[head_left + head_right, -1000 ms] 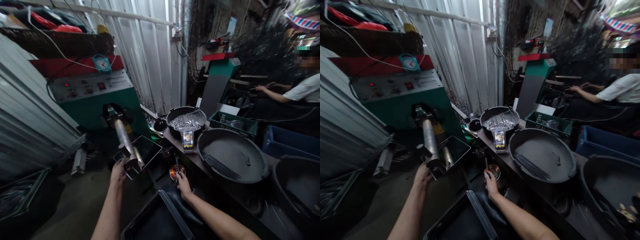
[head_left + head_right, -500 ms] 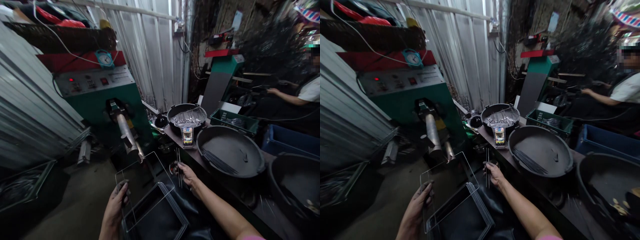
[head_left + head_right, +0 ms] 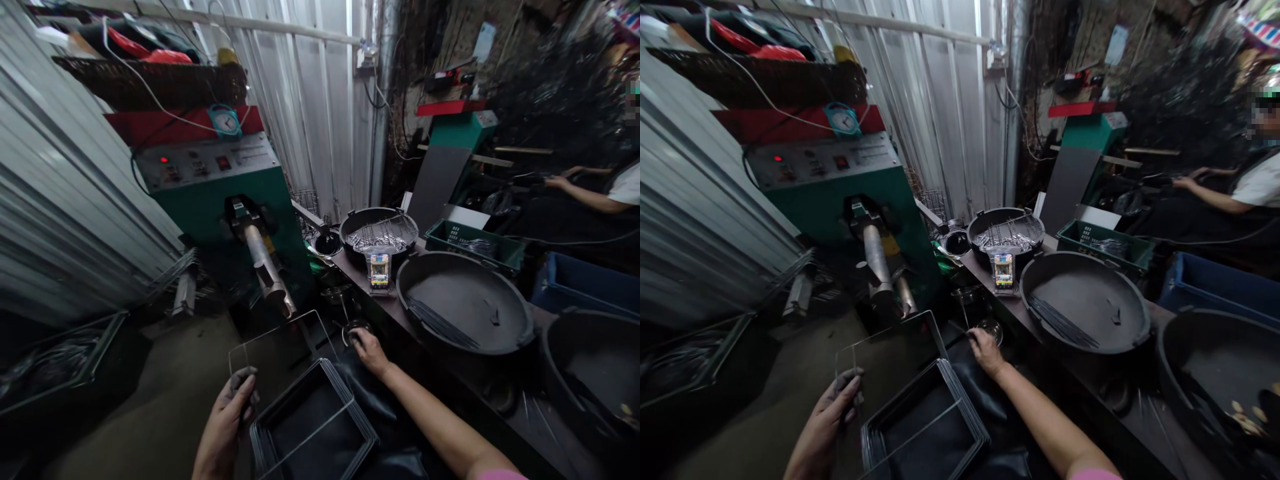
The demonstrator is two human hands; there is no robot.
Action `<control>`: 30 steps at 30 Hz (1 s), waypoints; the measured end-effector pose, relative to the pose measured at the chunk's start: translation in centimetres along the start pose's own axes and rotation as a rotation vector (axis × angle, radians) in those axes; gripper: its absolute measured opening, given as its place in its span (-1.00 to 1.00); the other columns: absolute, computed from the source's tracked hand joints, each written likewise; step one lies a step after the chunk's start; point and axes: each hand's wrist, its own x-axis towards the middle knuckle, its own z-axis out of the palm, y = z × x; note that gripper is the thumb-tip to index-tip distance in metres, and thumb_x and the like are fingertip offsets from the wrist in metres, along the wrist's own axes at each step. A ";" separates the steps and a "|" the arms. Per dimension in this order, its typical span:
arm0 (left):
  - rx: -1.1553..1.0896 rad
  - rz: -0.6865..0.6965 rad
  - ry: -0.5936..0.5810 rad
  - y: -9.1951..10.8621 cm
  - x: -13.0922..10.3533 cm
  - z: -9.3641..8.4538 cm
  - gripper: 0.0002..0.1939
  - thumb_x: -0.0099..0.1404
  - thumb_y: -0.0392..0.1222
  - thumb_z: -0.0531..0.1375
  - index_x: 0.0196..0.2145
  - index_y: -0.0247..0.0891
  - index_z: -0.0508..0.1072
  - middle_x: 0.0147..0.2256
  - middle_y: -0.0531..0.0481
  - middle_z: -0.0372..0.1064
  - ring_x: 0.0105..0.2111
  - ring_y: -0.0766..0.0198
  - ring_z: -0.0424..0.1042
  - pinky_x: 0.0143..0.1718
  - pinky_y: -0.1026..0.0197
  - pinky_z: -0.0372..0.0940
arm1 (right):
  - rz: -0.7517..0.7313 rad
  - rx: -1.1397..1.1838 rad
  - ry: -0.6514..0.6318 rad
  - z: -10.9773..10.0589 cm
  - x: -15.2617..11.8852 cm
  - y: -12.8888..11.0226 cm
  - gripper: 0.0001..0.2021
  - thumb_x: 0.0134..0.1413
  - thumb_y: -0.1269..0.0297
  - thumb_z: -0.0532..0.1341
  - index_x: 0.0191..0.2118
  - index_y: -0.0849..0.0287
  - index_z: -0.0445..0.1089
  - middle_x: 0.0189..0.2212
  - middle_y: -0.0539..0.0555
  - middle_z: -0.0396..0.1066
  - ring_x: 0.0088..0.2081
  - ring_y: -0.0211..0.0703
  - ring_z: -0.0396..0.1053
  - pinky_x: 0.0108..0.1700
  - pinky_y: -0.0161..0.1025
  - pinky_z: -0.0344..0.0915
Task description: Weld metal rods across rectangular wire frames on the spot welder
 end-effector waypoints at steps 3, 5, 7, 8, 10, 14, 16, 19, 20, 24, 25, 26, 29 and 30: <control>0.063 -0.011 -0.058 -0.1 -0.4 0.7 -0.62 -0.13 -0.04 0.26 -0.32 -0.19 0.34 -0.69 0.21 0.12 -0.73 0.50 0.05 -0.75 0.45 -0.10 | -0.076 0.032 -0.017 -3.6 1.9 -3.5 -0.81 0.04 0.40 0.02 -0.19 0.16 0.27 -0.30 0.09 0.33 -0.24 -0.20 0.30 -0.17 -0.21 0.23; 0.061 -0.012 -0.059 -0.1 -0.5 1.5 -0.65 -0.11 -0.04 0.24 -0.34 -0.21 0.33 -0.70 0.22 0.09 -0.76 0.52 0.02 -0.76 0.44 -0.12 | -0.165 0.049 -0.152 -5.5 2.3 -6.6 -0.78 0.02 0.35 0.08 -0.15 0.16 0.26 -0.26 0.10 0.31 -0.22 -0.20 0.29 -0.16 -0.23 0.22; 0.007 0.011 -0.006 -0.1 -0.3 2.3 -0.66 -0.10 -0.04 0.23 -0.35 -0.21 0.30 -0.71 0.22 0.11 -0.78 0.53 -0.01 -0.77 0.45 -0.14 | -0.267 0.053 -0.353 -6.2 2.1 -9.4 -0.67 -0.02 0.31 0.14 -0.07 0.16 0.22 -0.21 0.11 0.28 -0.18 -0.19 0.27 -0.15 -0.26 0.22; -0.030 0.025 0.009 0.0 -0.2 2.6 -0.66 -0.10 -0.05 0.23 -0.35 -0.22 0.29 -0.70 0.22 0.12 -0.79 0.55 -0.03 -0.77 0.46 -0.15 | -0.312 0.052 -0.458 -6.1 1.7 -10.5 -0.61 -0.05 0.28 0.17 -0.03 0.16 0.19 -0.18 0.13 0.26 -0.16 -0.18 0.27 -0.14 -0.26 0.21; -0.088 0.028 0.000 0.0 0.2 2.7 -0.66 -0.09 -0.07 0.22 -0.35 -0.22 0.27 -0.70 0.20 0.14 -0.79 0.55 -0.03 -0.78 0.46 -0.16 | -0.378 0.038 -0.642 -5.3 0.9 -12.0 -0.49 -0.09 0.24 0.21 0.03 0.17 0.13 -0.11 0.16 0.21 -0.12 -0.15 0.25 -0.12 -0.26 0.21; -0.117 0.030 -0.031 -0.2 0.2 2.2 -0.68 -0.06 -0.07 0.21 -0.35 -0.24 0.26 -0.71 0.20 0.15 -0.80 0.56 -0.05 -0.78 0.46 -0.16 | -0.394 -0.036 -0.834 -3.2 -0.3 -13.1 -0.35 -0.17 0.29 0.25 0.10 0.13 0.03 -0.04 0.17 0.15 -0.09 -0.10 0.23 -0.13 -0.25 0.21; -0.118 0.037 -0.047 -0.5 0.2 1.9 -0.67 -0.05 -0.06 0.21 -0.34 -0.23 0.26 -0.72 0.21 0.14 -0.81 0.56 -0.05 -0.79 0.46 -0.16 | -0.380 -0.064 -0.859 -2.5 -0.5 -13.3 -0.34 -0.17 0.33 0.25 0.11 0.11 0.02 -0.04 0.16 0.15 -0.11 -0.10 0.25 -0.14 -0.25 0.22; -0.125 0.045 -0.073 -1.2 0.2 1.8 -0.69 -0.02 -0.04 0.19 -0.32 -0.22 0.26 -0.72 0.23 0.10 -0.80 0.56 -0.06 -0.78 0.46 -0.16 | -0.380 -0.129 -0.879 -2.0 -0.6 -13.6 -0.38 -0.13 0.36 0.22 0.11 0.13 0.03 -0.03 0.18 0.16 -0.15 -0.10 0.29 -0.16 -0.24 0.24; -0.130 0.048 -0.082 -1.4 0.2 1.8 -0.69 -0.01 -0.04 0.18 -0.33 -0.22 0.26 -0.73 0.23 0.09 -0.80 0.56 -0.06 -0.78 0.46 -0.16 | -0.380 -0.165 -0.882 -1.9 -0.7 -13.7 -0.40 -0.11 0.37 0.21 0.11 0.13 0.04 -0.03 0.19 0.17 -0.16 -0.09 0.30 -0.17 -0.24 0.25; -0.152 0.061 -0.113 -1.7 0.5 2.1 -0.72 0.02 -0.04 0.16 -0.33 -0.21 0.26 -0.74 0.24 0.05 -0.80 0.55 -0.09 -0.78 0.45 -0.18 | -0.378 -0.283 -0.877 -1.8 -0.9 -13.7 -0.45 -0.06 0.35 0.16 0.11 0.09 0.04 -0.03 0.16 0.19 -0.22 -0.09 0.33 -0.24 -0.24 0.27; -0.159 0.064 -0.116 -1.7 0.5 2.2 -0.72 0.02 -0.04 0.16 -0.33 -0.21 0.26 -0.74 0.24 0.05 -0.80 0.56 -0.09 -0.78 0.45 -0.19 | -0.376 -0.298 -0.875 -1.9 -0.9 -13.7 -0.45 -0.06 0.34 0.16 0.10 0.07 0.04 -0.03 0.15 0.19 -0.22 -0.09 0.33 -0.25 -0.25 0.27; -0.165 0.065 -0.119 -1.7 0.5 2.3 -0.72 0.02 -0.04 0.16 -0.33 -0.22 0.26 -0.73 0.24 0.05 -0.80 0.56 -0.09 -0.78 0.45 -0.19 | -0.372 -0.307 -0.874 -1.9 -0.9 -13.7 -0.45 -0.06 0.34 0.16 0.10 0.06 0.05 -0.04 0.15 0.20 -0.22 -0.09 0.34 -0.26 -0.25 0.27; -0.179 0.056 -0.122 -1.6 0.6 2.6 -0.70 0.01 -0.02 0.17 -0.33 -0.22 0.26 -0.72 0.24 0.06 -0.79 0.56 -0.10 -0.78 0.46 -0.20 | -0.362 -0.322 -0.866 -2.0 -1.0 -13.6 -0.45 -0.06 0.31 0.17 0.10 0.03 0.05 -0.04 0.13 0.20 -0.22 -0.10 0.34 -0.27 -0.26 0.26; -0.182 0.052 -0.125 -1.6 0.6 2.6 -0.70 0.01 -0.02 0.17 -0.33 -0.23 0.26 -0.72 0.24 0.06 -0.79 0.57 -0.10 -0.78 0.46 -0.19 | -0.362 -0.327 -0.863 -2.0 -1.0 -13.6 -0.45 -0.05 0.31 0.17 0.10 0.03 0.04 -0.04 0.13 0.20 -0.23 -0.09 0.34 -0.28 -0.26 0.25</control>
